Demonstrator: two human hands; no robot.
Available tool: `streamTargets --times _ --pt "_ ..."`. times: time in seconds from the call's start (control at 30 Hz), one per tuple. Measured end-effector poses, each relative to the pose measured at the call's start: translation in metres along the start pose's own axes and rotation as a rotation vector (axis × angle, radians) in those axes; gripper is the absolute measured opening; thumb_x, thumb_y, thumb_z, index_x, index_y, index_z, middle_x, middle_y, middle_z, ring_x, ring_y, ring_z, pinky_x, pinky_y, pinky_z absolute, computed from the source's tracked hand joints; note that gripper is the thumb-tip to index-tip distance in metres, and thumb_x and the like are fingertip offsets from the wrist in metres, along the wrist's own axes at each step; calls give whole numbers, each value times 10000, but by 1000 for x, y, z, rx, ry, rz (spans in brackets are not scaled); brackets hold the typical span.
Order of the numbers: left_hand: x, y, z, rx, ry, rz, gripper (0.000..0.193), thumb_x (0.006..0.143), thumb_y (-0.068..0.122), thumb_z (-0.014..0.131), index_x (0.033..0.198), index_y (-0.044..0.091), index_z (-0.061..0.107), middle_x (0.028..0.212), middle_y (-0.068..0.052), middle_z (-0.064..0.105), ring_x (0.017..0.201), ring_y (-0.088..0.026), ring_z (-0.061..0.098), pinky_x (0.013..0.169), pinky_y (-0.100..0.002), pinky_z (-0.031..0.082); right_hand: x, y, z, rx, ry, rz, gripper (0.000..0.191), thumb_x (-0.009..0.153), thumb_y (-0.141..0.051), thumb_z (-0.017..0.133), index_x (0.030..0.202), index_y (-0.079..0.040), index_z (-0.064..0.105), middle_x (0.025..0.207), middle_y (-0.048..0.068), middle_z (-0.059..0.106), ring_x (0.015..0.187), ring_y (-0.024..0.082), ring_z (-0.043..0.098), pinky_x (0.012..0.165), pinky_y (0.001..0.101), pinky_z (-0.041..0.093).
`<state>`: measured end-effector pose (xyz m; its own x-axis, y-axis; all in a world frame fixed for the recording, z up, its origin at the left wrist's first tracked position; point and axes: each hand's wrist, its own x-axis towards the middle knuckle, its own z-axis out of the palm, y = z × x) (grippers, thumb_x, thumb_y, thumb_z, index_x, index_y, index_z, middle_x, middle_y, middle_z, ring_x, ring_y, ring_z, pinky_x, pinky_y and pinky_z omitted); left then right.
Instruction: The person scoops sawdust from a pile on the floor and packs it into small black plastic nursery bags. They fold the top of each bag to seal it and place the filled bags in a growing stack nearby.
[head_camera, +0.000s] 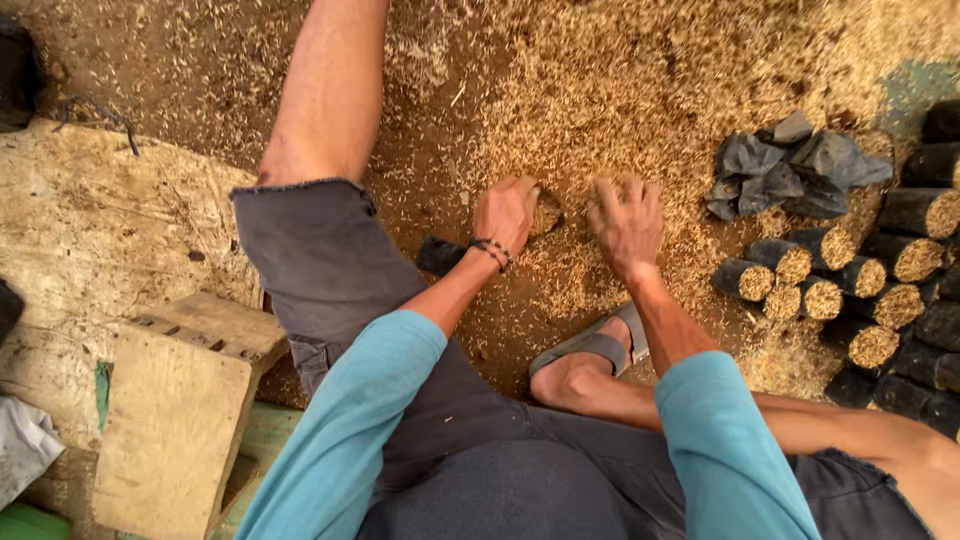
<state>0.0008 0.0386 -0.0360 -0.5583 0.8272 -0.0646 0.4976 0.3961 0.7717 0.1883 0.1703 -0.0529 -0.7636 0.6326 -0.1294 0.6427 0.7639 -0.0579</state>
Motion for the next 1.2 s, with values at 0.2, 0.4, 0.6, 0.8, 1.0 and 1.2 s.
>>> streamTargets --times 0.2,0.4,0.6,0.8,1.0,1.2 --pt "-9 1 -10 -59 72 -36 211 982 186 620 1005 -21 658 864 -186 636 761 -322 616 672 -486 517 13 -3 -48 658 -126 166 393 1039 -372 614 1315 -92 628 1244 167 612 1035 292 569 847 516 504" --pt "9 11 -18 22 79 138 142 967 145 633 974 23 705 864 -171 682 755 -328 665 637 -460 557 39 -20 -128 986 -505 269 444 998 -448 651 1121 -22 631 979 134 588 935 269 552 796 557 482" --pt "13 4 -10 -19 22 115 219 890 -66 535 992 1 717 811 -178 674 638 -305 658 526 -429 560 59 -63 -170 873 -740 299 410 948 -497 564 1058 -126 700 870 139 682 726 220 629 667 459 489" --pt "15 -17 9 74 21 152 166 852 -108 511 893 -44 658 794 -202 657 595 -282 654 480 -379 571 62 -59 -173 619 -627 56 392 973 -303 501 1254 -98 682 1019 208 721 738 227 681 729 430 562" --pt "15 -18 10 73 43 164 81 875 -48 552 885 -48 632 758 -210 644 588 -316 646 486 -394 563 31 -96 -143 211 -545 -35 479 917 -3 392 1327 -96 621 1321 119 636 797 258 696 682 414 630" --pt "4 -3 -10 43 95 97 60 890 6 597 852 -40 590 775 -200 620 618 -312 620 505 -436 530 26 -64 -118 631 -548 74 485 982 -26 418 1388 -201 617 1299 96 704 902 183 718 704 322 621"
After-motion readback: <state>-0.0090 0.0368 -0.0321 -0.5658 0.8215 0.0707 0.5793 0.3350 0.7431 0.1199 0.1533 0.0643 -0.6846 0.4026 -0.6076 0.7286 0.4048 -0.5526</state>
